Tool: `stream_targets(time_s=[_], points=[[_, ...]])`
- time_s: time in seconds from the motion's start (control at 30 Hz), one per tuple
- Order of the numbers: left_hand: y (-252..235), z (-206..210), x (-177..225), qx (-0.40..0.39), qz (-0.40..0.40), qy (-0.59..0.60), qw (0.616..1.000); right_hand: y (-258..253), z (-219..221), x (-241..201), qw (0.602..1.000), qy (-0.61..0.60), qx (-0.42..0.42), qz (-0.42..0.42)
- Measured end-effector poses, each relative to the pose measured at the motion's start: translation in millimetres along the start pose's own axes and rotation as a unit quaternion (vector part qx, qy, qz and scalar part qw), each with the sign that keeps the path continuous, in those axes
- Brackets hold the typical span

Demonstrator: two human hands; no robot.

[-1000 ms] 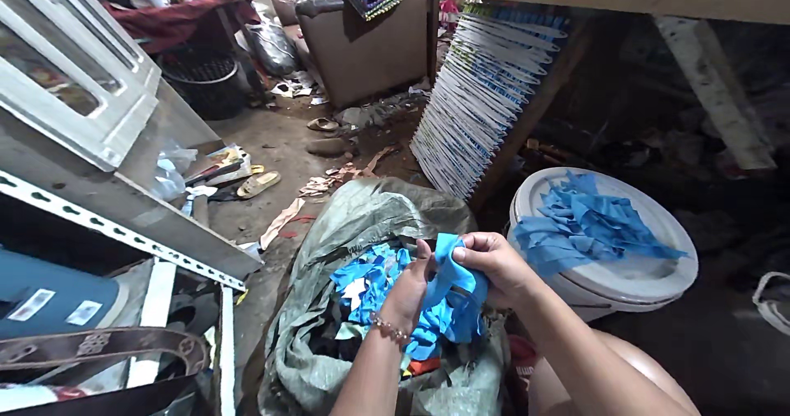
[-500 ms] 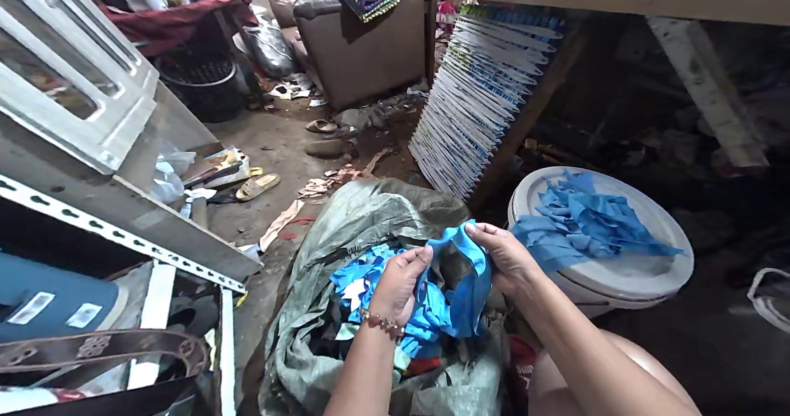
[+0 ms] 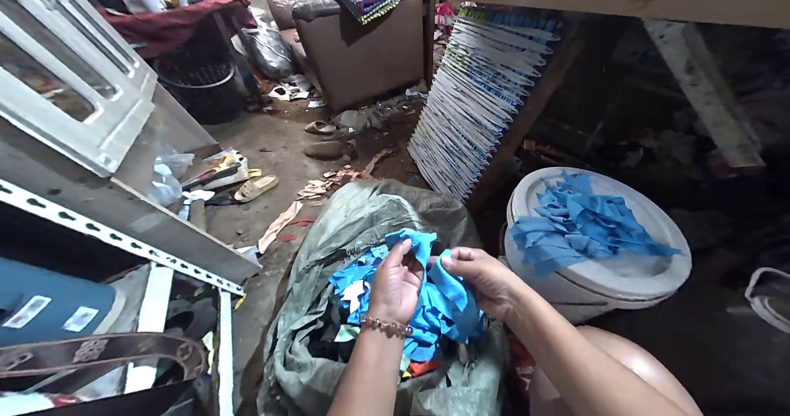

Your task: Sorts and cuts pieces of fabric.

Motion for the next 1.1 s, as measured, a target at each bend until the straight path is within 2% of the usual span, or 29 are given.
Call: stream_targets(time_s=[0.17,0.23,0.33,0.43,0.5,0.57,0.73,0.83,0.97,1.03,1.1], points=[[2,-2,-3,-0.002,-0.083,0.008,0.996,-2,3,-3,0.997,0.061,-0.001,-0.052],[-1,-5,-2,-0.003,-0.093,0.008,0.996,-3,0,-7,0.993,0.056,0.010,-0.104],[1,-3,-3,-0.037,-0.102,0.015,0.994,-8,-1,-12,0.984,0.064,-0.021,-0.166],[10,3,-5,-0.083,-0.078,-0.001,0.994,-13,2,-12,0.981,0.067,-0.074,-0.164],[11,5,-1,-0.080,-0.048,-0.026,0.995,-14,2,-11,0.984,0.078,-0.067,-0.148],[6,2,3,-0.058,-0.021,-0.032,0.998,-15,0,-11,0.983,0.106,-0.054,-0.138],[-12,-13,21,0.019,0.010,0.021,1.000,-9,-7,-10,0.973,0.165,-0.088,-0.134],[-18,-20,29,0.043,0.027,0.041,0.998,-9,-11,-8,0.969,0.205,-0.053,-0.128],[-16,-17,26,0.034,0.056,-0.020,0.998,-4,-10,-18,0.926,0.318,0.013,-0.202],[-12,-12,17,0.007,0.084,-0.053,0.995,6,3,-25,0.917,0.321,-0.027,-0.235],[-6,-6,7,-0.054,0.129,-0.083,0.987,17,21,-30,0.925,0.247,-0.099,-0.272]])
Point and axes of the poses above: each hand's wrist, its own y-axis away from the middle knuckle, its own z-axis out of the palm, x = y × z, the point moved 5 cm from there along -y, towards the middle knuckle, and after that the axes turned 12 degrees about x, right-handed, at the moved point
